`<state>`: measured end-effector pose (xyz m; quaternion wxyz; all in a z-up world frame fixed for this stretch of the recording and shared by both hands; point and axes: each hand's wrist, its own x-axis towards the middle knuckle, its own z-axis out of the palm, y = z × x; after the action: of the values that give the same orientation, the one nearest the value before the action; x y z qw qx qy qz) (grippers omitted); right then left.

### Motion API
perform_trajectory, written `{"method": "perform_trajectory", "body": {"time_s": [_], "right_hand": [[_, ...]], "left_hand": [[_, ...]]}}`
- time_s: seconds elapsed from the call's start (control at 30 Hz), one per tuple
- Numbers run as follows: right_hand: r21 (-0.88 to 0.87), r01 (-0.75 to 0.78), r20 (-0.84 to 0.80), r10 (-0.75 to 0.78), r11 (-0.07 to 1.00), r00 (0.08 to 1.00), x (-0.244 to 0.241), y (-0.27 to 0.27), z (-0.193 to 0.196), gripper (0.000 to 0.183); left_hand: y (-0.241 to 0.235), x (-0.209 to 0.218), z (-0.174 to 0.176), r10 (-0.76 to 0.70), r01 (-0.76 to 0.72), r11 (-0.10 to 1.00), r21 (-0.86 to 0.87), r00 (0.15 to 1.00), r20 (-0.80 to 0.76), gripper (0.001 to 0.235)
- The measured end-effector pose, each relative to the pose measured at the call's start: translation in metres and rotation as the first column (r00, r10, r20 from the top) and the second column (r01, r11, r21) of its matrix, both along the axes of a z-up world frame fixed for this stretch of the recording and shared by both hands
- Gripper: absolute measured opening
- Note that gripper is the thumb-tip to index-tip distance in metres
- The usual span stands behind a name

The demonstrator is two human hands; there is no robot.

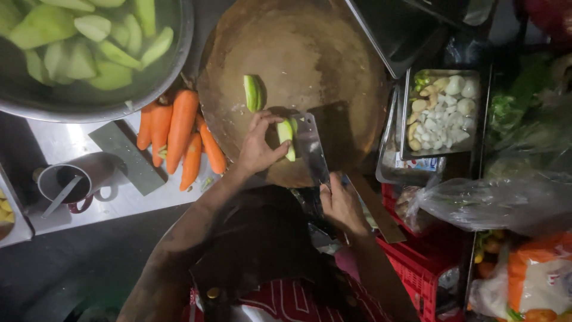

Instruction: The person chops a green vegetable, likely a cucumber or zucchini, into small pieces using a large cleaver on a round wooden cutting board. The chopped pieces are periodically swept into a metal tray. Other vegetables, including carrots and potatoes, are visible in the background.

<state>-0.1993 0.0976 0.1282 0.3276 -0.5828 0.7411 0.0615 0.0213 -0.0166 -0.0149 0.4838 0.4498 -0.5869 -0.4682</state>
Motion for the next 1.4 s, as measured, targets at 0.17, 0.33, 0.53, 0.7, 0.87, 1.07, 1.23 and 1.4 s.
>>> {"method": "perform_trajectory", "body": {"time_s": [0.17,0.33,0.53,0.7,0.87,1.07,1.23,1.4], "right_hand": [[0.018,-0.009,-0.003,0.009,1.000,1.000,0.000,0.002,-0.006,0.051],[-0.038,-0.043,-0.050,0.041,0.998,0.998,0.008,-0.010,0.015,0.050],[-0.251,-0.351,-0.233,0.296,0.902,0.926,0.000,-0.020,0.013,0.035],[-0.258,-0.510,-0.393,0.393,0.821,0.831,0.008,-0.033,0.033,0.037],[-0.231,-0.573,-0.323,0.494,0.786,0.807,0.017,-0.055,0.056,0.038],[-0.226,-0.534,-0.157,0.511,0.815,0.845,0.032,-0.076,0.069,0.028],[-0.168,-0.542,-0.168,0.518,0.823,0.839,0.022,-0.069,0.040,0.033],[-0.075,-0.420,-0.015,0.420,0.904,0.907,0.024,-0.071,0.025,0.039]], "left_hand": [[-0.002,0.000,0.001,0.010,-0.010,1.000,-0.009,1.000,-0.019,0.056],[-0.006,-0.002,-0.001,0.007,-0.007,1.000,-0.015,1.000,-0.027,0.055],[-0.009,-0.001,-0.002,-0.012,0.008,0.998,-0.060,0.998,-0.066,0.053],[-0.008,-0.001,-0.007,-0.027,0.022,0.997,-0.069,0.997,-0.073,0.052],[-0.009,-0.001,-0.002,-0.025,0.024,0.998,-0.055,1.000,-0.016,0.054],[-0.012,0.001,0.003,-0.017,0.015,0.998,-0.058,0.999,-0.029,0.055],[-0.013,0.002,0.001,-0.015,0.013,0.999,-0.048,0.999,-0.039,0.055],[-0.013,0.002,-0.007,-0.036,0.032,0.998,-0.056,0.997,-0.072,0.052]]}}
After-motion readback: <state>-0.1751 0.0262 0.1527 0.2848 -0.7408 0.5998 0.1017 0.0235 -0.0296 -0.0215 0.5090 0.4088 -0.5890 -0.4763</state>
